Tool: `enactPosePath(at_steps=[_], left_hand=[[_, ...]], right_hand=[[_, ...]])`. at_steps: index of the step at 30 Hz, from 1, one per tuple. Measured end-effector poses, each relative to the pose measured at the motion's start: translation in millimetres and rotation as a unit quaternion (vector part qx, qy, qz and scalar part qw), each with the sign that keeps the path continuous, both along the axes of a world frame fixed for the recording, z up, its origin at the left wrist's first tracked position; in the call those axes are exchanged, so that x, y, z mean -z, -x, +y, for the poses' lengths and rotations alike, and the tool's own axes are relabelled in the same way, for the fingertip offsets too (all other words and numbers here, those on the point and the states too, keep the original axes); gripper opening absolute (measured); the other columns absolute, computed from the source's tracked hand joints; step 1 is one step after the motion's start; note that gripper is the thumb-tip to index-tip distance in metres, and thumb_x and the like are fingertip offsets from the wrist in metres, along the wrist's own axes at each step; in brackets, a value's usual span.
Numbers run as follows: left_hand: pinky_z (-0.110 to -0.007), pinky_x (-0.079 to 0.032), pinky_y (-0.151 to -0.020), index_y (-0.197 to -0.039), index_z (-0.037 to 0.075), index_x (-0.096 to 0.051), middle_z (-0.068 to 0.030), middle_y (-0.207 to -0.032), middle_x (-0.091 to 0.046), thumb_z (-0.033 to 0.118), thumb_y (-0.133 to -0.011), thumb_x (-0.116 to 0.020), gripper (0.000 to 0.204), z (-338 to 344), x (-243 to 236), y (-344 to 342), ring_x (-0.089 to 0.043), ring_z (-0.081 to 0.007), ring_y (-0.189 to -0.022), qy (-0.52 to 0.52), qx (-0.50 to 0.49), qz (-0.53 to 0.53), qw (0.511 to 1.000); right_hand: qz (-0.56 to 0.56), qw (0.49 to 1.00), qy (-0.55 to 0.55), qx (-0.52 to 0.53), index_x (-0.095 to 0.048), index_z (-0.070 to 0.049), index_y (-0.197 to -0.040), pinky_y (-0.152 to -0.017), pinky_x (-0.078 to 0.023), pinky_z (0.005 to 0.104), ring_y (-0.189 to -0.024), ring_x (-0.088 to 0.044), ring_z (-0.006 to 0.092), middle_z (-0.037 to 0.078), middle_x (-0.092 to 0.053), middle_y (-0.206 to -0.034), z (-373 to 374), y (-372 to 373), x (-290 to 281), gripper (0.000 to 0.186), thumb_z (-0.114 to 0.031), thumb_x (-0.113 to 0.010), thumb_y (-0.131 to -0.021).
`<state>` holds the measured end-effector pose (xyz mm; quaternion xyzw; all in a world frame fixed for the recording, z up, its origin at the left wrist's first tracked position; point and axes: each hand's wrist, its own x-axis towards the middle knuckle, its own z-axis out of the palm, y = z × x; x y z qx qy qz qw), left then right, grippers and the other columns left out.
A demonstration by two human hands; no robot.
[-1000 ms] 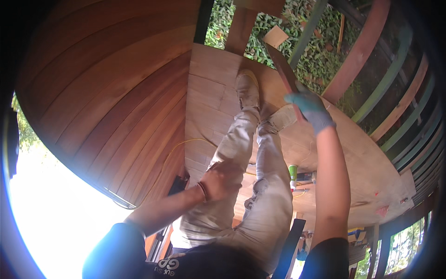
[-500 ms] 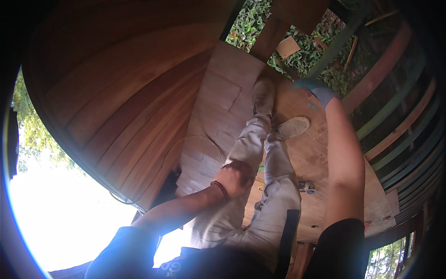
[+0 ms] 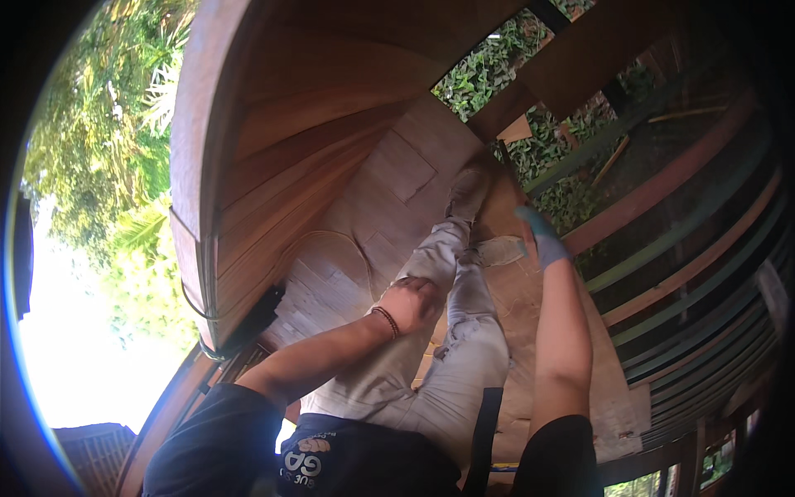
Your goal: The person installs wooden planks on a curved floor. They apply glue to the floor, position planks, and secure them with a nail gun. The person moves around the workspace to reach different sections.
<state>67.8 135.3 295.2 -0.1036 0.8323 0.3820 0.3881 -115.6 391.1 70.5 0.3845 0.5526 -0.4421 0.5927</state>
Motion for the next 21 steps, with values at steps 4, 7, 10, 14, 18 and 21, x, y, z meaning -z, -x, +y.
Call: enactPosePath(at_steps=[4, 7, 10, 14, 18, 21], left_hand=[[-0.044, -0.053, -0.095, -0.106, 0.005, -0.069, -0.0116, -0.114, -0.068, 0.008, -0.076, -0.071, 0.030, -51.8, -99.3, 68.6, -0.066, -0.0302, -0.110, -0.051, -0.096, 0.281, 0.954], [-0.046, -0.050, -0.097, -0.109, 0.007, -0.069, -0.0102, -0.115, -0.067, 0.012, -0.072, -0.072, 0.037, -145.9, -184.2, 154.5, -0.063, -0.0330, -0.116, 0.133, -0.087, 0.539, 0.827], [-0.045, -0.050, -0.098, -0.127, 0.003, -0.063, -0.0245, -0.121, -0.068, 0.033, -0.095, -0.068, 0.044, -235.3, -209.3, 227.2, -0.064, -0.0415, -0.114, 0.304, -0.075, 0.536, 0.784], [-0.048, -0.044, -0.113, -0.145, -0.003, -0.046, -0.0276, -0.141, -0.053, 0.048, -0.100, -0.052, 0.069, -259.4, -202.0, 251.6, -0.055, -0.0395, -0.131, 0.312, -0.075, 0.321, 0.891], [-0.048, -0.048, -0.109, -0.143, -0.003, -0.049, -0.0269, -0.134, -0.059, 0.052, -0.100, -0.050, 0.069, -255.0, -198.4, 249.0, -0.059, -0.0382, -0.126, 0.252, -0.096, 0.257, 0.928], [-0.047, -0.052, -0.100, -0.135, -0.004, -0.054, -0.0264, -0.119, -0.064, 0.050, -0.099, -0.053, 0.065, -259.0, -198.2, 250.5, -0.065, -0.0389, -0.113, 0.244, -0.094, 0.290, 0.920]], right_hand=[[-0.036, 0.997, -0.068, 0.007, -0.057, -0.024, -0.137, -0.074, -0.053, 0.0429, -0.101, -0.061, 0.0247, 0.005, -0.060, -0.124, 33.7, -43.9, -47.8, 0.083, -0.062, -0.082, -0.068], [-0.059, 0.995, -0.086, 0.005, -0.058, -0.026, -0.135, -0.072, -0.053, 0.0418, -0.093, -0.063, 0.0249, 0.004, -0.060, -0.123, 36.6, -41.2, -83.0, 0.081, -0.063, -0.083, -0.067], [-0.004, 0.995, -0.102, 0.012, -0.059, -0.026, -0.136, -0.061, -0.051, 0.0371, -0.077, -0.063, 0.0222, 0.002, -0.063, -0.116, 4.9, -32.2, -118.6, 0.075, -0.059, -0.081, -0.073], [0.065, 0.990, -0.046, -0.115, -0.054, -0.026, -0.143, -0.061, -0.051, 0.0358, -0.073, -0.062, 0.0208, 0.001, -0.063, -0.114, -65.1, 12.3, -130.4, 0.081, -0.058, -0.081, -0.074], [0.101, 0.980, 0.000, -0.174, -0.061, -0.029, -0.125, -0.058, -0.047, 0.0356, -0.070, -0.062, 0.0196, -0.002, -0.060, -0.109, -141.9, 55.1, -92.9, 0.064, -0.062, -0.080, -0.073], [0.131, 0.984, 0.050, -0.108, -0.065, -0.022, -0.111, -0.057, -0.046, 0.0354, -0.074, -0.061, 0.0160, -0.002, -0.060, -0.094, -193.2, 71.4, -58.6, 0.052, -0.058, -0.080, -0.076]])
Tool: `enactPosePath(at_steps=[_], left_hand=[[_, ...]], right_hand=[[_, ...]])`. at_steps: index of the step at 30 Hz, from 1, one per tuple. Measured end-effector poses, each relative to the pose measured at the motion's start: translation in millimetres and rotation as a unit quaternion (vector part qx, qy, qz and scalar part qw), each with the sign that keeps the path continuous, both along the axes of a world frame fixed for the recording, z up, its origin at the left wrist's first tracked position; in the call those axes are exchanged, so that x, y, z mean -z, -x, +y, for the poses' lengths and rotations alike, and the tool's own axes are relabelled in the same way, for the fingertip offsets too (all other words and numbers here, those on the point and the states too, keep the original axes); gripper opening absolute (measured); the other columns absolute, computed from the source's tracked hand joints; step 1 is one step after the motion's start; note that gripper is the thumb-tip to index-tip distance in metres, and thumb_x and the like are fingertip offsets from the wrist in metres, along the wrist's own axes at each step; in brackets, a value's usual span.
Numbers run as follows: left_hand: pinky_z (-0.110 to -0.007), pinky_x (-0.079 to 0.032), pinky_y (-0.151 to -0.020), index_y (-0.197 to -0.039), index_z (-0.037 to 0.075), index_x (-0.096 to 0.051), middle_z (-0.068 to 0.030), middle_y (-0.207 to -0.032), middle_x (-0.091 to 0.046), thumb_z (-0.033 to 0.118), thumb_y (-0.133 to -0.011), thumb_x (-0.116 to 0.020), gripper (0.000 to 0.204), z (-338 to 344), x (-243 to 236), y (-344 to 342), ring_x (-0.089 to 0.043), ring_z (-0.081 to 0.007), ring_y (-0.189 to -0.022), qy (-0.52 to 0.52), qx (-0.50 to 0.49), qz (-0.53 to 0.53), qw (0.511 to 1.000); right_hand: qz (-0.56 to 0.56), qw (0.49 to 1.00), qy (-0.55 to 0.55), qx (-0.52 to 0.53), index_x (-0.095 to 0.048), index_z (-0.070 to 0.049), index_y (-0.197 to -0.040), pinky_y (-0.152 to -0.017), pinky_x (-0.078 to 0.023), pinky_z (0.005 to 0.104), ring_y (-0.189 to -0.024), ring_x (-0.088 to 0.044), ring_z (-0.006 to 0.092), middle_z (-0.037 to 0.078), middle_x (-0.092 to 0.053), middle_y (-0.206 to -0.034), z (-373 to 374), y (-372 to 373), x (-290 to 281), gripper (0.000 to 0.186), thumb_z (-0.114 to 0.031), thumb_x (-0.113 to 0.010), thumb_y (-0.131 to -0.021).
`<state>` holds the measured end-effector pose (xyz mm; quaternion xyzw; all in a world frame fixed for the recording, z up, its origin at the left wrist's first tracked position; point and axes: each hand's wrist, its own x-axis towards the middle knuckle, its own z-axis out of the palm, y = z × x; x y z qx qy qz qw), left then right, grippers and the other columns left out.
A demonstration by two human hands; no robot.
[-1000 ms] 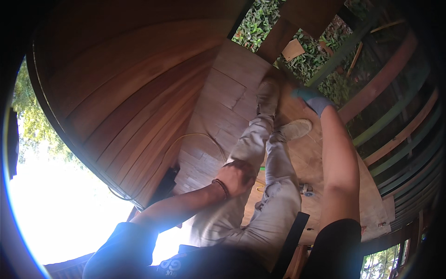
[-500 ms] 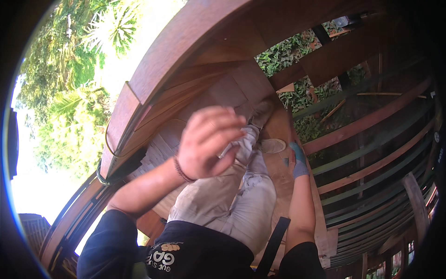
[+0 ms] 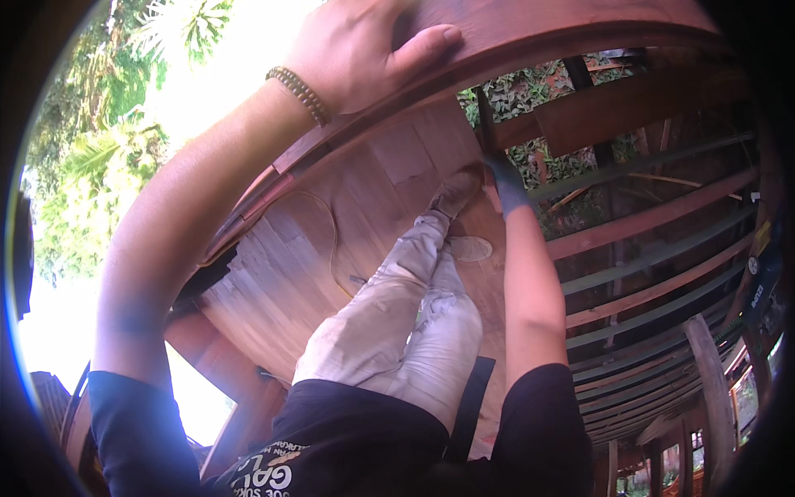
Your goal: The person installs wooden planks on a curved floor. They apply glue to the floor, position planks, and secure them with a nail gun. The person moves around the workspace to reach different sections.
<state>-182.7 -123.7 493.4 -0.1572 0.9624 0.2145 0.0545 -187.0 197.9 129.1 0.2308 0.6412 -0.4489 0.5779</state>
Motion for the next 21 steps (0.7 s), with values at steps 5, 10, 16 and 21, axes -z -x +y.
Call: enactPosePath(at_steps=[5, 10, 16, 21], left_hand=[[-0.046, -0.055, -0.088, -0.113, -0.005, -0.058, -0.0250, -0.101, -0.066, 0.046, -0.096, -0.058, 0.053, -12.2, 4.1, -13.5, -0.067, -0.0397, -0.100, -0.034, 0.025, 0.070, 0.997], [-0.047, -0.056, -0.085, -0.111, -0.006, -0.058, -0.0248, -0.098, -0.066, 0.044, -0.095, -0.059, 0.053, -17.4, 8.6, -12.0, -0.068, -0.0397, -0.097, -0.037, 0.011, 0.109, 0.993], [-0.046, -0.058, -0.084, -0.111, -0.006, -0.057, -0.0240, -0.100, -0.066, 0.044, -0.095, -0.059, 0.052, -19.6, -5.7, -15.0, -0.068, -0.0392, -0.097, -0.040, 0.011, 0.087, 0.995], [-0.046, -0.057, -0.085, -0.112, -0.005, -0.057, -0.0233, -0.101, -0.066, 0.044, -0.096, -0.058, 0.051, -25.4, -3.7, -17.4, -0.068, -0.0386, -0.098, -0.054, 0.025, 0.069, 0.996]], right_hand=[[-0.048, 0.999, -0.013, 0.003, -0.070, -0.010, -0.107, -0.067, -0.049, 0.0335, -0.096, -0.058, 0.0106, 0.002, -0.063, -0.099, -62.0, -12.4, 36.8, 0.048, -0.052, -0.076, -0.084], [0.088, 0.973, 0.109, -0.185, -0.066, -0.016, -0.117, -0.066, -0.050, 0.0348, -0.087, -0.059, 0.0153, 0.001, -0.063, -0.103, -55.2, 24.5, 34.9, 0.057, -0.060, -0.074, -0.082], [0.003, 0.993, 0.002, -0.115, -0.066, -0.016, -0.118, -0.061, -0.051, 0.0355, -0.074, -0.059, 0.0186, 0.004, -0.064, -0.101, -79.6, 35.7, 27.7, 0.058, -0.059, -0.075, -0.081], [-0.065, 0.987, -0.085, -0.117, -0.066, -0.015, -0.119, -0.056, -0.052, 0.0362, -0.063, -0.059, 0.0214, 0.007, -0.066, -0.100, -101.4, 4.5, 15.7, 0.059, -0.058, -0.077, -0.081]])
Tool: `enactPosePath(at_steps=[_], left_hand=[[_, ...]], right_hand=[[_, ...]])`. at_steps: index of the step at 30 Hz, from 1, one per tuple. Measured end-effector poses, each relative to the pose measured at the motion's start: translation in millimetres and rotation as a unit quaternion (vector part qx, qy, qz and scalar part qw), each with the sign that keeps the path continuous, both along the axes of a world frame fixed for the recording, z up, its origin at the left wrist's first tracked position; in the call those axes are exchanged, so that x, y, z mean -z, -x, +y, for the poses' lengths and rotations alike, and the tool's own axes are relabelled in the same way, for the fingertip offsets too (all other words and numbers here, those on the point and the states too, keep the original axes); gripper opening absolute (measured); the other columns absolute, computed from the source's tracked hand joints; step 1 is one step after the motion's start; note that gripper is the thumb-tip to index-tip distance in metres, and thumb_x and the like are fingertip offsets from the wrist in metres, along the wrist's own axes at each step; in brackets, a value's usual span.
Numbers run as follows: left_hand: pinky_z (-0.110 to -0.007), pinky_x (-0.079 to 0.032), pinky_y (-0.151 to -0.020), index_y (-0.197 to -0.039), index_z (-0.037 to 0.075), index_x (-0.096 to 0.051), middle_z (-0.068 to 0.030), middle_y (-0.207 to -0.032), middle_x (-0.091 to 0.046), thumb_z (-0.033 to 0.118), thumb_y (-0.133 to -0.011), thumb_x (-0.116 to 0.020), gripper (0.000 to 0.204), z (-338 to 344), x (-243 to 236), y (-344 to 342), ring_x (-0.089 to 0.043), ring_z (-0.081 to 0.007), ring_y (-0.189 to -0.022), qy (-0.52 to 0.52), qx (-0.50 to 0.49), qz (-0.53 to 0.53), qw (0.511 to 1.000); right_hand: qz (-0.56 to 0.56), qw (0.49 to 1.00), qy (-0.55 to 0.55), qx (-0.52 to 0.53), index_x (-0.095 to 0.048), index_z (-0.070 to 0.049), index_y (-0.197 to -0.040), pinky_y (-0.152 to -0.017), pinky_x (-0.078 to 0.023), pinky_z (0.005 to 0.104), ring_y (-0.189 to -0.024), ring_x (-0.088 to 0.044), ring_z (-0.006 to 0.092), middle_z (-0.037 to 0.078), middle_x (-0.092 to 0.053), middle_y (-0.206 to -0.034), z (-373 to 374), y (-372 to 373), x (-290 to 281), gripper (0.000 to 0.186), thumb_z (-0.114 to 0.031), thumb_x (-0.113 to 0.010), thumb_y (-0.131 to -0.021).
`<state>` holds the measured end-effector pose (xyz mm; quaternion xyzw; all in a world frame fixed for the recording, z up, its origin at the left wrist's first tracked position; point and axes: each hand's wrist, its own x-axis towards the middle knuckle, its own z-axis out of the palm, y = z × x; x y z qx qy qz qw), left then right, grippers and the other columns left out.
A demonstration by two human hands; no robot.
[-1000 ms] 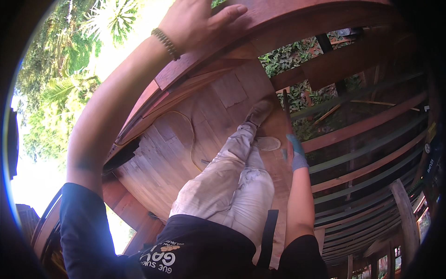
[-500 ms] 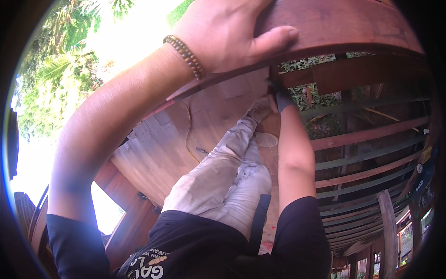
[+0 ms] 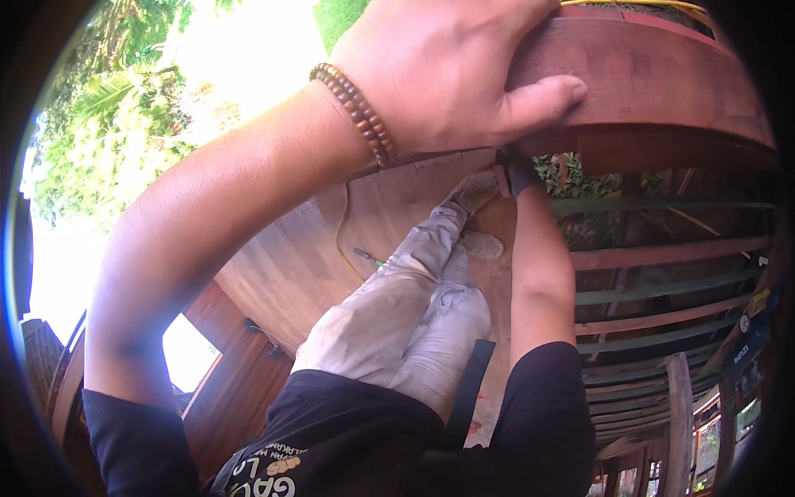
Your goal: The person installs wooden planks on a curved floor. They apply glue to the floor, position planks, and secure them with a nail gun. The person moves around the workspace to reach different sections.
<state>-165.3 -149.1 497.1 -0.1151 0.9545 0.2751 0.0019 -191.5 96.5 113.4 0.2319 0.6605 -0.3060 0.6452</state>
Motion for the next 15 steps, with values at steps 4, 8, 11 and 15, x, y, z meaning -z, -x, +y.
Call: enactPosePath(at_steps=[4, 8, 11, 15], left_hand=[[-0.046, -0.056, -0.091, -0.116, -0.004, -0.057, -0.0242, -0.104, -0.066, 0.044, -0.096, -0.058, 0.052, 6.6, 3.4, 8.1, -0.067, -0.0391, -0.101, 0.008, -0.018, 0.019, 1.000], [-0.048, -0.053, -0.097, -0.131, -0.003, -0.055, -0.0275, -0.115, -0.066, 0.047, -0.096, -0.057, 0.061, 16.9, 0.7, 15.8, -0.066, -0.0397, -0.109, 0.020, -0.035, -0.058, 0.997], [-0.050, -0.052, -0.098, -0.136, 0.001, -0.053, -0.0278, -0.118, -0.065, 0.050, -0.095, -0.057, 0.064, 24.9, 4.3, 22.0, -0.065, -0.0417, -0.109, 0.072, -0.037, -0.113, 0.990], [-0.048, -0.049, -0.100, -0.137, 0.003, -0.055, -0.0269, -0.124, -0.067, 0.048, -0.102, -0.055, 0.057, 26.7, 19.1, 25.0, -0.062, -0.0449, -0.118, 0.090, -0.009, -0.058, 0.994]], right_hand=[[-0.004, 0.998, 0.021, 0.053, -0.064, -0.019, -0.123, -0.058, -0.054, 0.0386, -0.066, -0.061, 0.0230, 0.007, -0.065, -0.105, 46.4, 7.0, -13.4, 0.060, -0.059, -0.077, -0.080], [-0.019, 0.986, -0.032, 0.161, -0.063, -0.018, -0.128, -0.057, -0.055, 0.0396, -0.074, -0.068, 0.0255, 0.006, -0.065, -0.113, 150.5, -28.9, -31.9, 0.066, -0.057, -0.079, -0.078], [-0.041, 0.937, 0.018, 0.347, -0.058, -0.027, -0.133, -0.060, -0.055, 0.0425, -0.082, -0.068, 0.0281, 0.005, -0.063, -0.115, 235.5, -88.7, -61.0, 0.070, -0.060, -0.081, -0.075], [-0.022, 0.934, -0.094, 0.344, -0.057, -0.030, -0.138, -0.062, -0.053, 0.0408, -0.083, -0.066, 0.0237, 0.004, -0.063, -0.115, 330.9, -172.6, -140.7, 0.068, -0.058, -0.078, -0.079]])
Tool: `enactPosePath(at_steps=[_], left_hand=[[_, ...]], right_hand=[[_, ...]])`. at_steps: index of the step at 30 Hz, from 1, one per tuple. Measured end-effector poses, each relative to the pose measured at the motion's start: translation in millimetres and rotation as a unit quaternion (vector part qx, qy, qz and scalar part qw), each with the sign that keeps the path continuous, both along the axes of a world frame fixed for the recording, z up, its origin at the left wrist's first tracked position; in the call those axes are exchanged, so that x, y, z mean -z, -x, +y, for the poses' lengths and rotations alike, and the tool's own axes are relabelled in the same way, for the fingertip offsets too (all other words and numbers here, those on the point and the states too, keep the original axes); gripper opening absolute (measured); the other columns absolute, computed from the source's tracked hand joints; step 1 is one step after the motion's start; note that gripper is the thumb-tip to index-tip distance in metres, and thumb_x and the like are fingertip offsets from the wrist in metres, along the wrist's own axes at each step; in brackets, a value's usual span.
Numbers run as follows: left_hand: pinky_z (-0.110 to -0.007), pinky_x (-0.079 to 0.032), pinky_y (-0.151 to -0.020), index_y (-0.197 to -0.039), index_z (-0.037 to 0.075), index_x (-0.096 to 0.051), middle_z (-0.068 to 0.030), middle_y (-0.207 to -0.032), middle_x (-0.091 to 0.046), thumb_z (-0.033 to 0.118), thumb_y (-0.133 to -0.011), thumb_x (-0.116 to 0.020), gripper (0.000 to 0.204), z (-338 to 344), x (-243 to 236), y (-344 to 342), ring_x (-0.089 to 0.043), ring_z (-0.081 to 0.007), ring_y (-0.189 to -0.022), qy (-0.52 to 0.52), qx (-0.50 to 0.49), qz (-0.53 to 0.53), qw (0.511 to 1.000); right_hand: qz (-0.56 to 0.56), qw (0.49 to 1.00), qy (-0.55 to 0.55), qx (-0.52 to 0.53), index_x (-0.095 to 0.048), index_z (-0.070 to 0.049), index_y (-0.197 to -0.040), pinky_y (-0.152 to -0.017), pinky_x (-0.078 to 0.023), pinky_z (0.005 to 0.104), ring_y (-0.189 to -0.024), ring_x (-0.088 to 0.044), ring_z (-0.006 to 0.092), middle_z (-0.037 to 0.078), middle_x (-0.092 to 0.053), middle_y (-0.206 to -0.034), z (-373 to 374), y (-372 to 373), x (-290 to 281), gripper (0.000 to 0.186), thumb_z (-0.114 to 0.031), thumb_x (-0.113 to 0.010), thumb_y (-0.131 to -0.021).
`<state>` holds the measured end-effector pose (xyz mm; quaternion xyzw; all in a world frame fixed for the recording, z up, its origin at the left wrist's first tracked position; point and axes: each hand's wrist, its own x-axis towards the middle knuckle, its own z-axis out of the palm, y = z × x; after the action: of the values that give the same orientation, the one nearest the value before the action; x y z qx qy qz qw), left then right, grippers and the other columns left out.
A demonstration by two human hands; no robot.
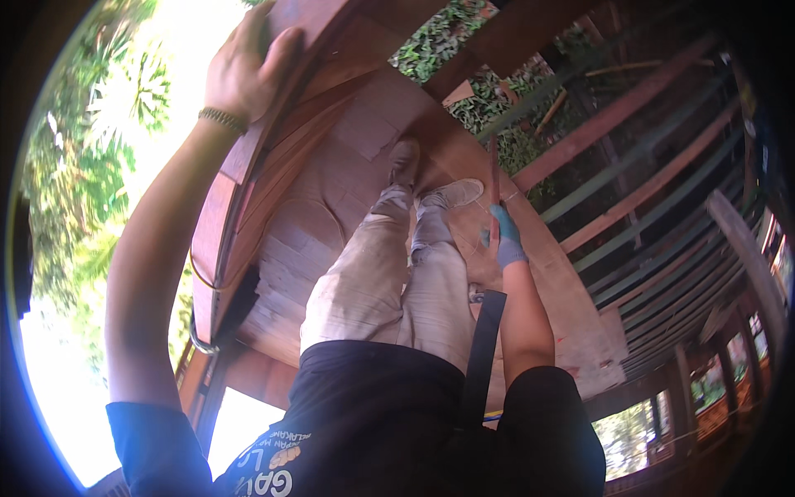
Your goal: The person installs wooden planks on a curved floor. They apply glue to the floor, position planks, and secure them with a nail gun. The person moves around the workspace to reach different sections.
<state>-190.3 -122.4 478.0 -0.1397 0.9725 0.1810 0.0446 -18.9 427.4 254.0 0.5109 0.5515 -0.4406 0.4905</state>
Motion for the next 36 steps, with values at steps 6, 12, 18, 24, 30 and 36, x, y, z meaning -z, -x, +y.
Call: enactPosePath(at_steps=[6, 12, 18, 24, 30, 36], left_hand=[[-0.047, -0.051, -0.100, -0.143, 0.006, -0.051, -0.0269, -0.129, -0.065, 0.053, -0.100, -0.053, 0.064, 1.4, 16.6, -0.6, -0.064, -0.0437, -0.117, 0.024, 0.038, 0.054, 0.998], [-0.049, -0.050, -0.101, -0.143, 0.007, -0.051, -0.0258, -0.133, -0.063, 0.055, -0.101, -0.050, 0.063, 6.2, 10.3, -0.1, -0.062, -0.0438, -0.121, 0.036, 0.027, 0.032, 0.998], [-0.049, -0.049, -0.102, -0.142, 0.010, -0.053, -0.0255, -0.131, -0.065, 0.060, -0.100, -0.049, 0.065, -0.4, 12.0, -2.9, -0.061, -0.0429, -0.122, 0.020, 0.014, 0.023, 0.999], [-0.048, -0.048, -0.104, -0.147, 0.008, -0.050, -0.0268, -0.133, -0.064, 0.063, -0.100, -0.047, 0.072, 2.6, 10.4, -1.0, -0.061, -0.0433, -0.123, 0.035, 0.014, 0.027, 0.999], [-0.050, -0.049, -0.102, -0.150, 0.008, -0.046, -0.0260, -0.135, -0.063, 0.064, -0.100, -0.042, 0.075, 8.4, 2.8, -2.1, -0.062, -0.0434, -0.122, 0.049, 0.000, -0.030, 0.998], [-0.049, -0.040, -0.114, -0.153, 0.005, -0.039, -0.0236, -0.149, -0.052, 0.062, -0.100, -0.045, 0.079, 27.8, -5.9, -12.4, -0.050, -0.0403, -0.137, 0.088, 0.009, 0.008, 0.996]], right_hand=[[-0.012, 0.968, -0.146, 0.204, -0.064, -0.025, -0.109, -0.051, -0.041, 0.0304, -0.068, -0.056, 0.0122, -0.003, -0.056, -0.082, 53.4, -175.2, -98.2, 0.040, -0.053, -0.077, -0.083], [-0.052, 0.984, -0.094, 0.141, -0.064, -0.019, -0.101, -0.051, -0.041, 0.0311, -0.054, -0.051, 0.0124, -0.003, -0.053, -0.070, 31.4, -331.2, -236.4, 0.022, -0.035, -0.074, -0.090], [-0.049, 0.989, -0.094, 0.103, -0.065, -0.017, -0.102, -0.052, -0.041, 0.0311, -0.055, -0.052, 0.0122, -0.003, -0.053, -0.071, -19.8, -437.7, -312.8, 0.022, -0.034, -0.074, -0.090], [0.011, 0.986, -0.116, 0.115, -0.065, -0.015, -0.103, -0.052, -0.042, 0.0311, -0.056, -0.052, 0.0120, -0.002, -0.054, -0.072, -3.2, -451.8, -282.6, 0.023, -0.032, -0.074, -0.090], [0.050, 0.980, -0.125, 0.146, -0.065, -0.014, -0.103, -0.053, -0.042, 0.0311, -0.058, -0.053, 0.0118, -0.002, -0.055, -0.072, 5.1, -466.1, -275.7, 0.024, -0.031, -0.074, -0.090], [0.056, 0.975, -0.121, 0.176, -0.065, -0.012, -0.104, -0.054, -0.042, 0.0311, -0.059, -0.053, 0.0117, -0.002, -0.056, -0.073, -4.4, -509.8, -284.2, 0.025, -0.029, -0.074, -0.090]])
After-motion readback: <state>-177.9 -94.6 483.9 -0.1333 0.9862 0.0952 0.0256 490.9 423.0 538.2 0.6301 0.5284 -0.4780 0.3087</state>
